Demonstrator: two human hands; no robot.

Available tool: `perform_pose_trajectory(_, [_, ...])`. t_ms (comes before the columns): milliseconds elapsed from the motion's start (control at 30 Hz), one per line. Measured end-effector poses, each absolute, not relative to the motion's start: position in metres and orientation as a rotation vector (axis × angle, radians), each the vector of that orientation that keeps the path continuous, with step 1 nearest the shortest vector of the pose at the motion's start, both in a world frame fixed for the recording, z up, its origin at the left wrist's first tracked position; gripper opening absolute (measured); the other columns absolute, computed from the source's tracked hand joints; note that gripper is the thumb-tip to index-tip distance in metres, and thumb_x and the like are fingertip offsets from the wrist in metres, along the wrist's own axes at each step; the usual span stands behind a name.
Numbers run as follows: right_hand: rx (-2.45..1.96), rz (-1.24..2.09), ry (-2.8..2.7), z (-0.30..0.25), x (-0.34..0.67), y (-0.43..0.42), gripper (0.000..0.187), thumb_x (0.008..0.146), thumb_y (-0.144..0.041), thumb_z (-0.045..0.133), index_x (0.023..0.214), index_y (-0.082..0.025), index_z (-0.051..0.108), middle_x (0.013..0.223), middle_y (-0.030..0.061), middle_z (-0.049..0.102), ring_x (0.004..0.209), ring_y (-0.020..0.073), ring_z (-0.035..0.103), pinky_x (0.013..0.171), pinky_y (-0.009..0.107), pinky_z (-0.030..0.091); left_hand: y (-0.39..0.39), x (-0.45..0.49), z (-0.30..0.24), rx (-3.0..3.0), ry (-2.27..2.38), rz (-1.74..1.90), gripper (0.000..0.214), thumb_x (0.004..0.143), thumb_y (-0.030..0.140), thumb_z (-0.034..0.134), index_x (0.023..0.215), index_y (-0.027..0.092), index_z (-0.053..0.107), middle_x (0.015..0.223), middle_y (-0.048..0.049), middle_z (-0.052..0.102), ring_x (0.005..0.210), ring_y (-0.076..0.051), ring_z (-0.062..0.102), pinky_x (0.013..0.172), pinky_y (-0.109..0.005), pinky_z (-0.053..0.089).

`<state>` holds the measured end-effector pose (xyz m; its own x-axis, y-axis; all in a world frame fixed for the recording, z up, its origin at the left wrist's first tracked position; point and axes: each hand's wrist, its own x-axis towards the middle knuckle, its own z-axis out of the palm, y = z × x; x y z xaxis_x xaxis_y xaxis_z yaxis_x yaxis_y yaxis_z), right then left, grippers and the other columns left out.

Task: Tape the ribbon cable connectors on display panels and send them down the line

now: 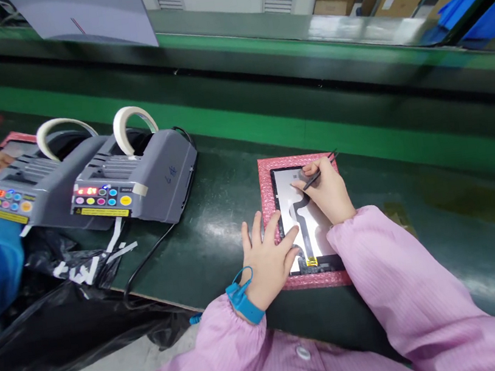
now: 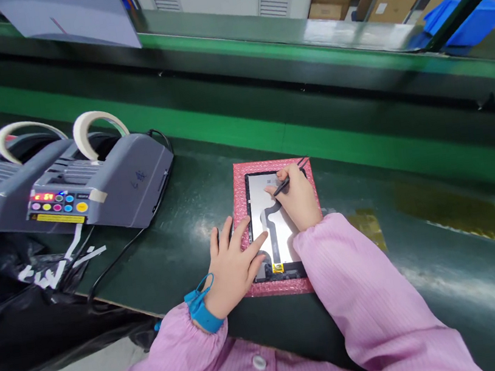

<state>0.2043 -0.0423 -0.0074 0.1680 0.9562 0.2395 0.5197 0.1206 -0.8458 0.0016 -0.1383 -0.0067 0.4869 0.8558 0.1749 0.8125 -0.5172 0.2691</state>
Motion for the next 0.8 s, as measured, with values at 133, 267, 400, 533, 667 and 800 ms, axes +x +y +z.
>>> perform_pose_trajectory(133, [-1.658,0.489,-1.394,0.006,0.224,-0.047,0.033,0.084,-0.043,0.067,0.088,-0.027,0.039,0.098,0.0049,0.062,0.085,0.0226,0.06,0.078,0.038,0.047,-0.14,-0.001,-0.009,2.591,1.458,0.423,0.04,0.097,0.039,0.055,0.135,0.031,0.062,0.156,-0.013,0.044,0.147,-0.043,0.032,0.114,-0.067,0.031])
perform_pose_trajectory(267, [-1.941,0.406,-1.4,0.014,0.258,-0.055,0.033,0.086,-0.047,0.064,0.089,-0.027,0.038,0.086,0.0043,0.063,0.078,0.0258,0.062,0.072,0.038,0.045,-0.142,-0.004,-0.012,2.639,1.465,0.39,0.053,0.096,0.044,0.055,0.145,0.024,0.053,0.157,-0.0132,0.044,0.148,-0.042,0.03,0.116,-0.064,0.029])
perform_pose_trajectory(400, [-2.079,0.671,-1.331,0.011,0.272,-0.056,0.043,0.08,-0.055,0.069,0.088,-0.028,0.037,0.068,-0.0012,0.06,0.06,0.0241,0.061,0.061,0.036,0.043,-0.142,-0.004,-0.013,2.668,1.473,0.393,0.055,0.096,0.044,0.054,0.148,0.025,0.049,0.157,-0.011,0.045,0.148,-0.041,0.031,0.116,-0.064,0.028])
perform_pose_trajectory(533, [-1.858,0.815,-1.197,0.0,0.263,-0.051,0.064,0.063,-0.064,0.079,0.091,-0.028,0.033,0.072,-0.0015,0.064,0.066,0.0235,0.063,0.062,0.035,0.046,-0.141,-0.005,-0.013,2.651,1.464,0.408,0.054,0.097,0.043,0.052,0.147,0.023,0.05,0.156,-0.0135,0.045,0.148,-0.041,0.033,0.115,-0.064,0.03])
perform_pose_trajectory(667, [-1.71,0.846,-1.222,-0.003,0.256,-0.046,0.066,0.066,-0.065,0.076,0.093,-0.028,0.029,0.083,0.0004,0.067,0.076,0.0236,0.067,0.068,0.035,0.051,-0.14,-0.005,-0.014,2.63,1.461,0.431,0.052,0.097,0.043,0.053,0.144,0.023,0.053,0.156,-0.0131,0.046,0.147,-0.041,0.033,0.115,-0.064,0.03])
perform_pose_trajectory(800, [-1.869,0.769,-1.273,0.004,0.262,-0.044,0.058,0.07,-0.056,0.076,0.094,-0.028,0.031,0.083,0.0015,0.066,0.066,0.0229,0.065,0.062,0.037,0.05,-0.141,-0.005,-0.015,2.627,1.462,0.458,0.051,0.096,0.044,0.054,0.143,0.022,0.054,0.155,-0.0136,0.047,0.147,-0.041,0.034,0.115,-0.064,0.03])
